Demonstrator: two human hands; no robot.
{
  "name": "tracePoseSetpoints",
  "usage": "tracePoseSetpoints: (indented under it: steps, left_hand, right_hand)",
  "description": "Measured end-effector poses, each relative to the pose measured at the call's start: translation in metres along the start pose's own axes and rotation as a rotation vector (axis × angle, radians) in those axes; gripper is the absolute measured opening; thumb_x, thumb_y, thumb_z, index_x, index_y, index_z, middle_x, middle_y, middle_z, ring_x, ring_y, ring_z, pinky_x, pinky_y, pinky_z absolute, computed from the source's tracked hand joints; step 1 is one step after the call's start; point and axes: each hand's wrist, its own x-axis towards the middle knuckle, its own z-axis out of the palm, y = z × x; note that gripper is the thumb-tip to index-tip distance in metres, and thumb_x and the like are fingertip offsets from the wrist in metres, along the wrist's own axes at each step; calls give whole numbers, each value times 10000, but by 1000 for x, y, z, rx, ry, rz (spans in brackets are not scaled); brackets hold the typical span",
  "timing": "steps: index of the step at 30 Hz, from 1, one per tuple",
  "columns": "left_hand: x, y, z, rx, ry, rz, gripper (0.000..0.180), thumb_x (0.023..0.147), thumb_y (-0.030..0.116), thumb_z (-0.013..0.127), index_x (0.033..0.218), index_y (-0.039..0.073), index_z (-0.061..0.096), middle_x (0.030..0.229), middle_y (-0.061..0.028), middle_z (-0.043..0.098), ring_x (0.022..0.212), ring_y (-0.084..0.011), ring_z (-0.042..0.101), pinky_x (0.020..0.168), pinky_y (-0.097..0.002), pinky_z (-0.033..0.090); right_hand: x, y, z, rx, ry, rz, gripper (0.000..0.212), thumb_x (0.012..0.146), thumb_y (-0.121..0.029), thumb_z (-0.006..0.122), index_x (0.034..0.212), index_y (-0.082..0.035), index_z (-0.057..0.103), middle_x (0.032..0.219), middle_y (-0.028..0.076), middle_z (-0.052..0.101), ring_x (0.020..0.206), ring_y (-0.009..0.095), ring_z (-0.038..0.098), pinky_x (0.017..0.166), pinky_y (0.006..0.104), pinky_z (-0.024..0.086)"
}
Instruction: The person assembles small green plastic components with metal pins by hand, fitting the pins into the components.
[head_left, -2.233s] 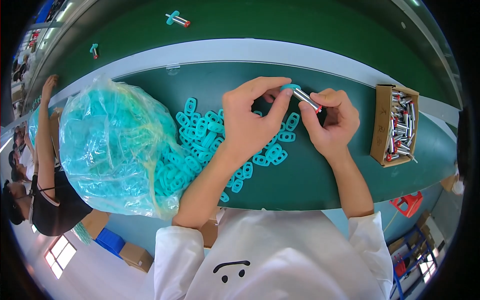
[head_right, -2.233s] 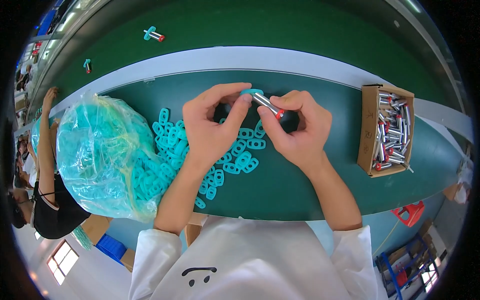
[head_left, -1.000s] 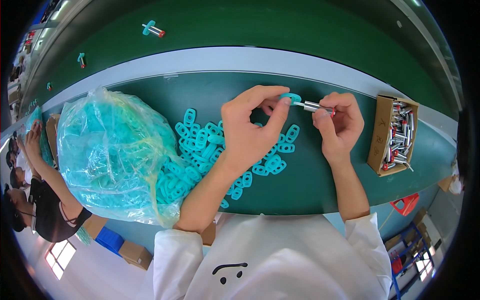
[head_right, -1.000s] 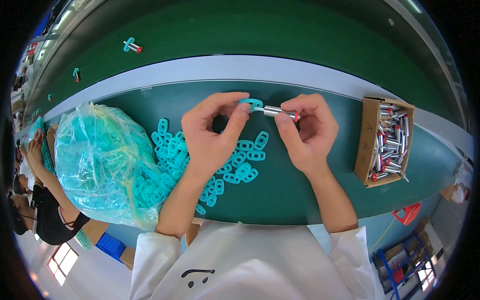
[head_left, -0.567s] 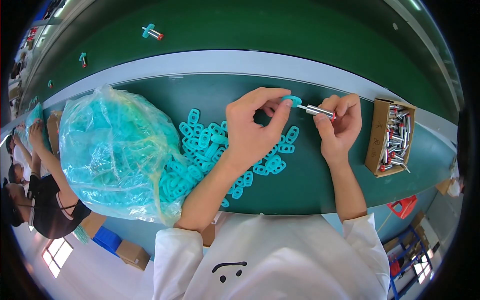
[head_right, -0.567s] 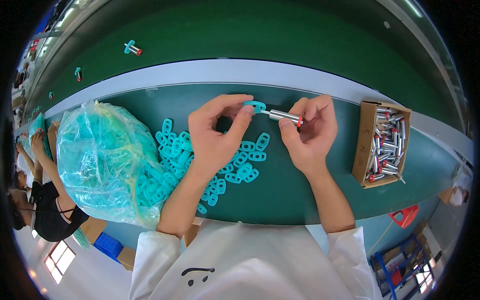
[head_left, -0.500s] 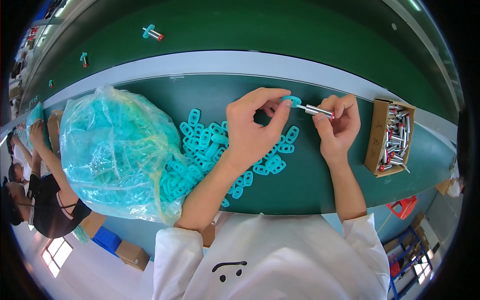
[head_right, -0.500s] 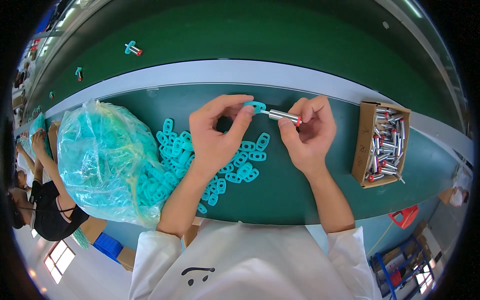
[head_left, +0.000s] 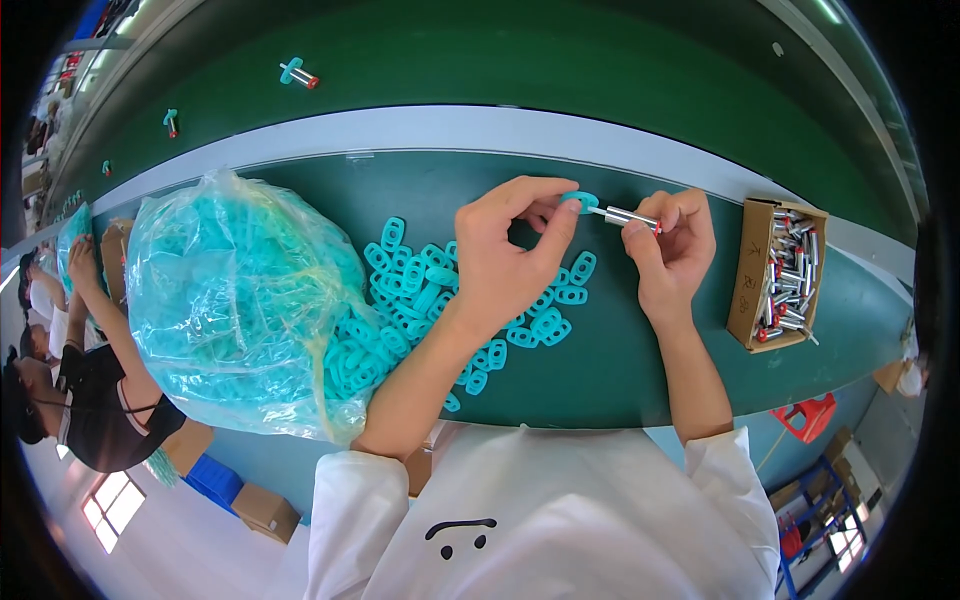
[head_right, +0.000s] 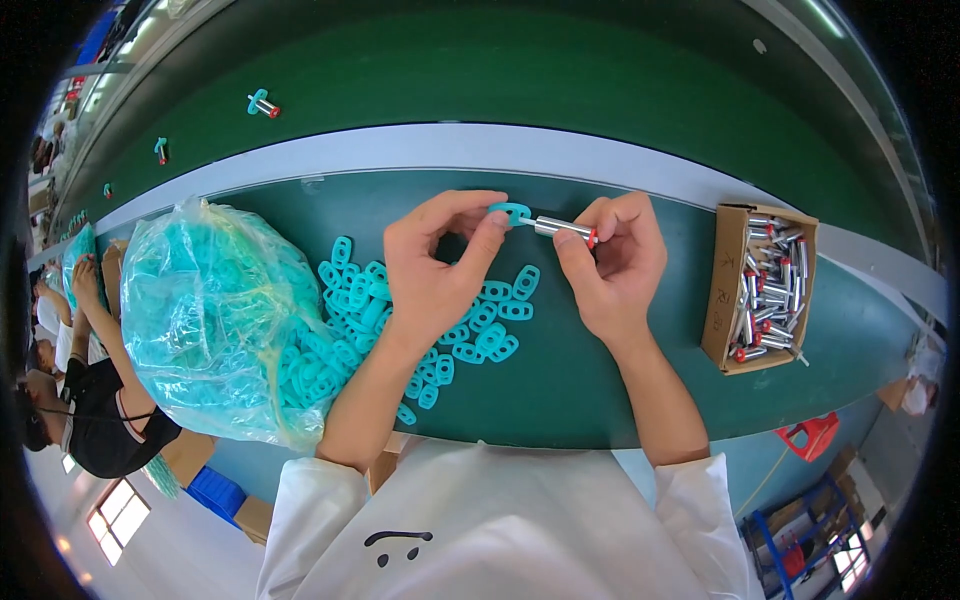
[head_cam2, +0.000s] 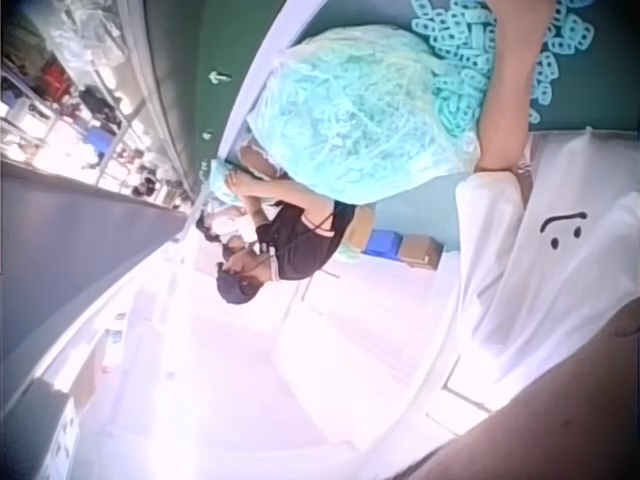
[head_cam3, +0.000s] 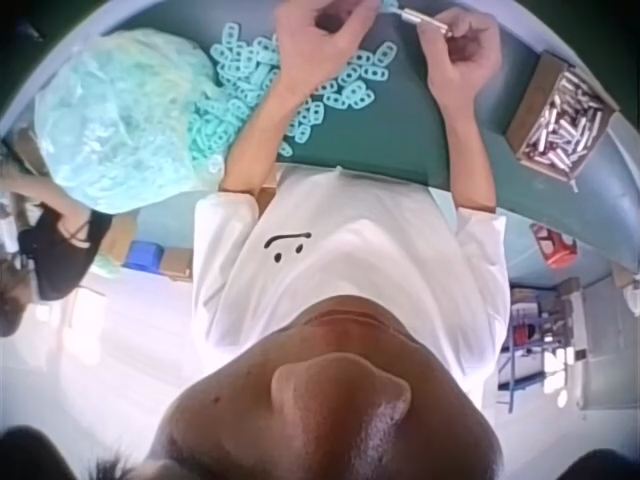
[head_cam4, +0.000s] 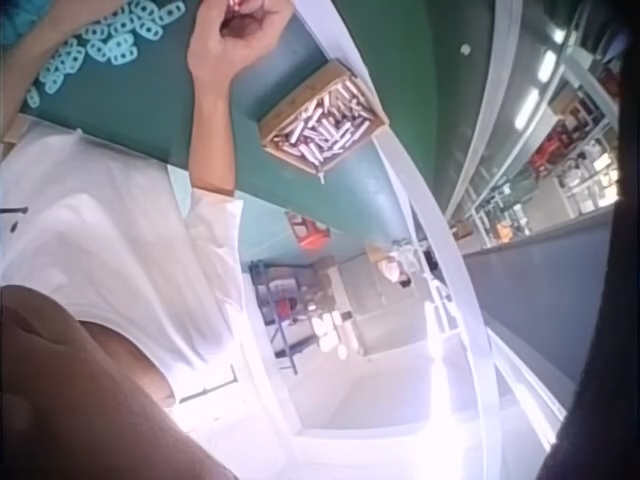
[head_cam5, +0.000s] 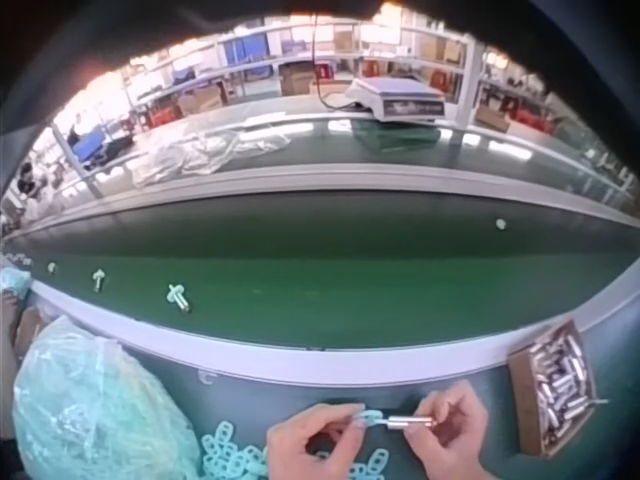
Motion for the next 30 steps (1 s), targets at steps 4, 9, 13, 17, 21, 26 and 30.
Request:
tracePoseSetpoints:
  steps: [4, 9, 13, 17, 21, 26, 30]
  left_hand:
    - [1, 3, -1, 8, -11, -16, 154, 840, -7, 729, 994, -6, 721, 804, -89, 708, 688, -140, 672, 639, -253, 528]
    - [1, 3, -1, 9, -9, -22, 161, 837, -6, 731, 998, -5, 721, 806, -87, 704, 687, -140, 670, 638, -254, 529]
    - [1, 3, 0, 9, -11, -21, 165, 834, -5, 735, 998, -2, 720, 802, -84, 701, 684, -142, 669, 636, -253, 529]
    - [1, 5, -1, 21, -13, -11, 168, 831, -4, 738, 999, -2, 720, 803, -84, 701, 683, -144, 667, 634, -254, 528]
    - [1, 1, -1, 18, -7, -4, 171, 830, -6, 738, 1000, -3, 720, 807, -84, 704, 681, -145, 667, 631, -255, 528]
    - [0, 1, -1, 2, -3, 0, 174, 830, -4, 737, 1004, -3, 720, 807, -85, 705, 678, -146, 666, 630, -256, 528]
    - [0, 1, -1, 2, -1, -2, 172, 832, 1, 736, 1003, -4, 721, 806, -86, 705, 675, -145, 665, 630, -258, 529]
  right_hand:
    - [0, 0, -1, -40, -1, -22, 289, 875, 85, 644, 904, -74, 405, 798, 52, 545, 658, 72, 473, 548, 216, 386]
    - [0, 1, -1, -60, -4, -19, 243, 900, 78, 606, 900, -69, 412, 790, 70, 538, 627, 89, 481, 507, 224, 392]
    - [0, 3, -2, -57, 7, -27, 232, 912, 73, 600, 897, -66, 414, 787, 74, 536, 610, 94, 474, 500, 230, 389]
    - [0, 4, -3, -55, 7, -43, 229, 917, 75, 594, 892, -65, 414, 786, 79, 539, 598, 96, 471, 504, 236, 394]
    - [0, 4, -3, -54, 0, -26, 227, 918, 77, 590, 893, -65, 415, 785, 80, 540, 599, 98, 473, 506, 241, 397]
    - [1, 3, -2, -52, -4, -23, 232, 925, 68, 587, 904, -72, 404, 790, 71, 529, 606, 93, 478, 510, 231, 390]
    - [2, 3, -2, -79, -23, -30, 238, 929, 60, 588, 908, -76, 394, 793, 66, 525, 606, 85, 473, 516, 222, 386]
